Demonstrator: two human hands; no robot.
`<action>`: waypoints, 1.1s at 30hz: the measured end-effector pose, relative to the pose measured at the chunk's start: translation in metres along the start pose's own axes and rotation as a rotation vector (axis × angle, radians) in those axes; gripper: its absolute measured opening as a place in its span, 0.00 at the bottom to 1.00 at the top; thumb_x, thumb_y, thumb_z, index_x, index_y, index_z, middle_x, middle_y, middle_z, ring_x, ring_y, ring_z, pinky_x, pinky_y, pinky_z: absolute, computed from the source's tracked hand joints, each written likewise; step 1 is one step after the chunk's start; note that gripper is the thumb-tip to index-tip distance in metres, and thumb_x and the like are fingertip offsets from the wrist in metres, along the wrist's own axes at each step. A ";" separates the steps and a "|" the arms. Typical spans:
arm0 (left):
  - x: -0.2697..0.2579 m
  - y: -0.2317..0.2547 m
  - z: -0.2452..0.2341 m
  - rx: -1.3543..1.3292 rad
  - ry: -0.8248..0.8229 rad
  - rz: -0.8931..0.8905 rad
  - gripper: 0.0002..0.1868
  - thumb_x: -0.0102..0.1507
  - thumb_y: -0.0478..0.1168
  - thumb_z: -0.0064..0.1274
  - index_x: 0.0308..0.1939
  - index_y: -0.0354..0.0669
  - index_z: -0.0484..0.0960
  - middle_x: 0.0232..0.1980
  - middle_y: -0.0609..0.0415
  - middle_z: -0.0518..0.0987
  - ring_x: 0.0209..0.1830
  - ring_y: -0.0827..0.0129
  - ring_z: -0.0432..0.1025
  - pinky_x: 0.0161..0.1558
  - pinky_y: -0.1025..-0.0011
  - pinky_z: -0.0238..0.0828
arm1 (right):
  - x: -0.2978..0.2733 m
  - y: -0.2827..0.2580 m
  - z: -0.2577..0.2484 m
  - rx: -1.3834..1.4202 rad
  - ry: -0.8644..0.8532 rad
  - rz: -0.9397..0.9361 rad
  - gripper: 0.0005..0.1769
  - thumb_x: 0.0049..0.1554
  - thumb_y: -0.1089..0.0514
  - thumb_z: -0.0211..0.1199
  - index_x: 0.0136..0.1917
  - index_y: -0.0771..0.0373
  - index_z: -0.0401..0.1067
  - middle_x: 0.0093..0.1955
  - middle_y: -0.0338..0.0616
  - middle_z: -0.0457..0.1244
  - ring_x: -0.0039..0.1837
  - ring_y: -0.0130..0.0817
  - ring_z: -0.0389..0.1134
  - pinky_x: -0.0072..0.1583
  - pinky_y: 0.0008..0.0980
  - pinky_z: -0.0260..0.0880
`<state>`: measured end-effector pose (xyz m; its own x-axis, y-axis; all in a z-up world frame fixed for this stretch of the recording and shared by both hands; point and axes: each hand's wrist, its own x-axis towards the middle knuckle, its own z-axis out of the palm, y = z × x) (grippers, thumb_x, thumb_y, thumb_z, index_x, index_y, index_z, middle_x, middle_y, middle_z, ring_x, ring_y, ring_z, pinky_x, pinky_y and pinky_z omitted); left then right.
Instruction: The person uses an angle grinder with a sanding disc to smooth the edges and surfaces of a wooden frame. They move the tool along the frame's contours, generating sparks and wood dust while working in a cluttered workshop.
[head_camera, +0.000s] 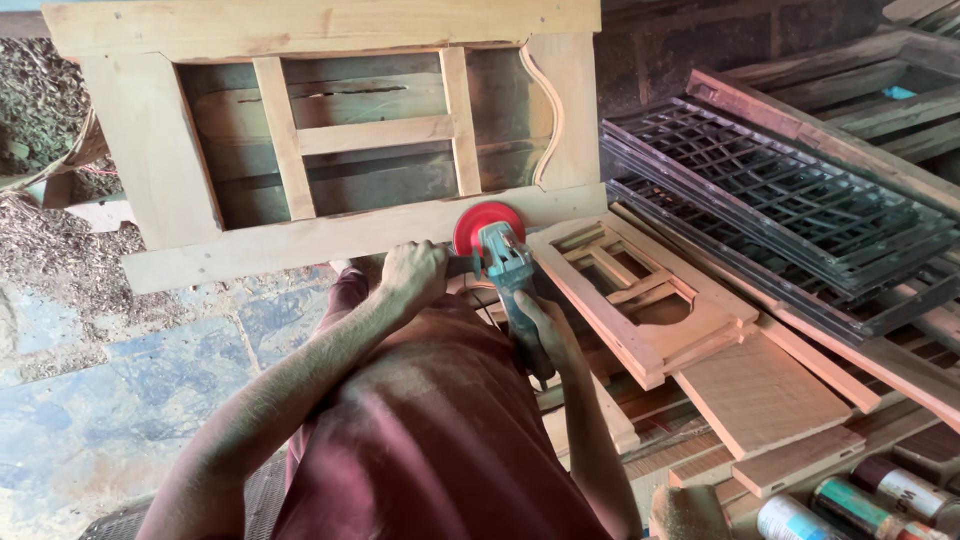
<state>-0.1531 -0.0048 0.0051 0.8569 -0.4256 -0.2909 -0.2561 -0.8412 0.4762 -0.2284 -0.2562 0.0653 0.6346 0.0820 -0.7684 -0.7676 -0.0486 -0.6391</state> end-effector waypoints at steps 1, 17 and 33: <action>-0.003 -0.002 -0.003 -0.008 0.016 -0.036 0.09 0.60 0.40 0.51 0.37 0.40 0.83 0.34 0.41 0.84 0.34 0.49 0.81 0.35 0.55 0.78 | 0.002 -0.004 0.004 0.021 -0.015 -0.005 0.25 0.62 0.41 0.57 0.49 0.68 0.74 0.32 0.40 0.65 0.33 0.27 0.66 0.37 0.27 0.66; 0.014 0.004 0.000 -0.088 -0.034 -0.037 0.07 0.61 0.39 0.51 0.36 0.40 0.81 0.32 0.40 0.83 0.32 0.45 0.80 0.36 0.52 0.77 | 0.015 -0.006 -0.023 -0.007 0.001 0.041 0.26 0.61 0.39 0.61 0.48 0.66 0.76 0.35 0.37 0.65 0.35 0.24 0.65 0.38 0.26 0.64; 0.005 0.008 0.001 -0.044 0.013 -0.148 0.11 0.58 0.44 0.57 0.33 0.40 0.83 0.32 0.41 0.83 0.32 0.47 0.80 0.36 0.53 0.78 | 0.023 -0.016 -0.026 -0.029 -0.060 0.028 0.24 0.62 0.40 0.60 0.52 0.63 0.77 0.37 0.34 0.64 0.37 0.22 0.63 0.40 0.25 0.64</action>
<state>-0.1515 -0.0141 0.0073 0.8897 -0.2931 -0.3500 -0.1068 -0.8790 0.4646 -0.1992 -0.2795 0.0575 0.6057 0.1398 -0.7833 -0.7815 -0.0807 -0.6187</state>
